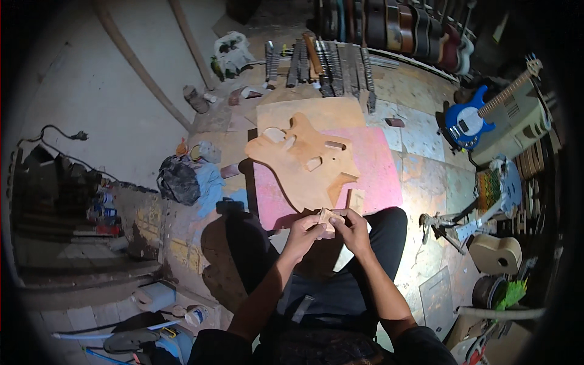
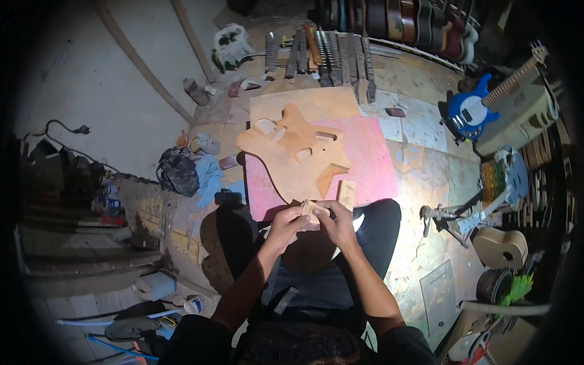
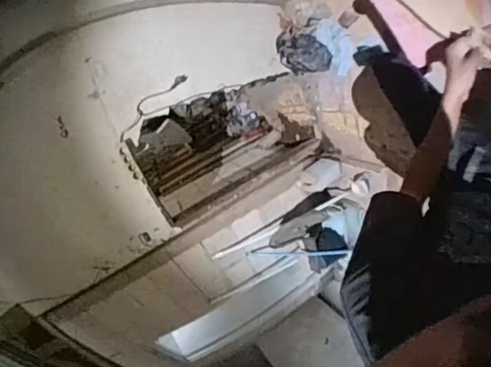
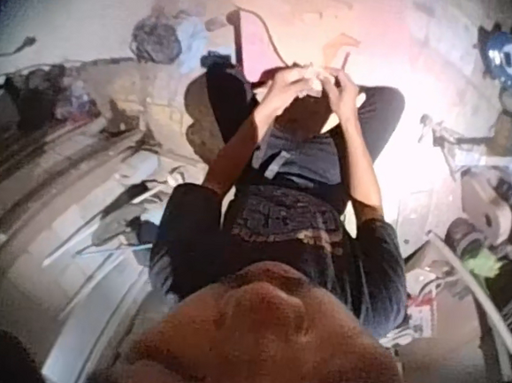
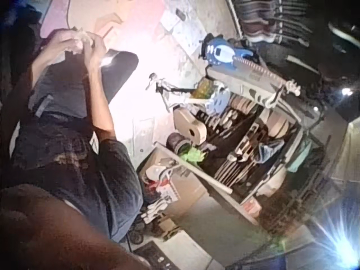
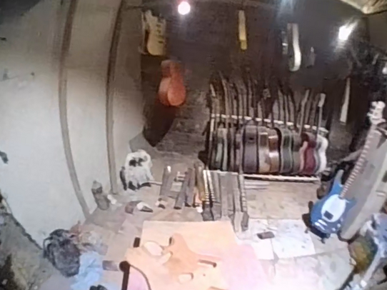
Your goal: The person sands the surface and edges of a wooden guitar body using a sanding block and sandpaper, moving the tool across the wood in repeated strokes.
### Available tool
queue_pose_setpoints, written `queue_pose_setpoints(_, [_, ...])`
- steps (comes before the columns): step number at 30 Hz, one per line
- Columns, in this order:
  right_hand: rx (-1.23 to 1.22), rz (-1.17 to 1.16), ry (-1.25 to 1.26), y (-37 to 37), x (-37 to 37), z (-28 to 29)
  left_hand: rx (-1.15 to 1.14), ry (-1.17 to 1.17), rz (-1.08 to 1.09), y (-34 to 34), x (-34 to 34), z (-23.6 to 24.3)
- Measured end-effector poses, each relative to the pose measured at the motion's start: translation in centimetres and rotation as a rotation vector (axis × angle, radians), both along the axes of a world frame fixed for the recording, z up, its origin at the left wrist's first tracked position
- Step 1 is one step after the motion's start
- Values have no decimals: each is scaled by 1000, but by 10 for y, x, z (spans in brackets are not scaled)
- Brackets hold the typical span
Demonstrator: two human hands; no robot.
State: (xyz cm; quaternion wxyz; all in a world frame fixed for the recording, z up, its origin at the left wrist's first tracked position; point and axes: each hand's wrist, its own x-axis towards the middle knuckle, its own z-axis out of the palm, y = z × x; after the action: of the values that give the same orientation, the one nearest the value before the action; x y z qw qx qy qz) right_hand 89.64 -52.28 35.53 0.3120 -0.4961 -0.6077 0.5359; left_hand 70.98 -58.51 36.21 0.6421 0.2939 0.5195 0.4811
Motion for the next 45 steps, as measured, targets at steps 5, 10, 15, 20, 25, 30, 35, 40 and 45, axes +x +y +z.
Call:
queue_pose_setpoints(5, [-134,-28,-67,33,-8,-15,-114,69,77,-3,-37,-12])
queue_pose_setpoints(10, [-67,-181,49,98,31,-68,-17,229,202,14,-117,-28])
queue_pose_setpoints(15, [-249,-374,116,124,45,-73,-122,427,528,35,-232,-26])
queue_pose_setpoints(20, [-227,-550,8,125,77,-106,-400,640,360,77,-356,-196])
queue_pose_setpoints(25, [-318,-428,-70,111,53,-134,342,1617,-85,66,-503,-370])
queue_pose_setpoints(30, [-368,-510,-105,122,24,-84,-67,1150,112,168,-427,-484])
queue_pose_setpoints(35, [-511,-482,98,126,37,-111,-322,1665,78,160,-485,-550])
queue_pose_setpoints(40, [-516,-434,68,128,50,-111,-586,1357,160,160,-477,-570])
queue_pose_setpoints(45, [-452,-500,59,121,51,-94,-482,1198,392,202,-416,-479])
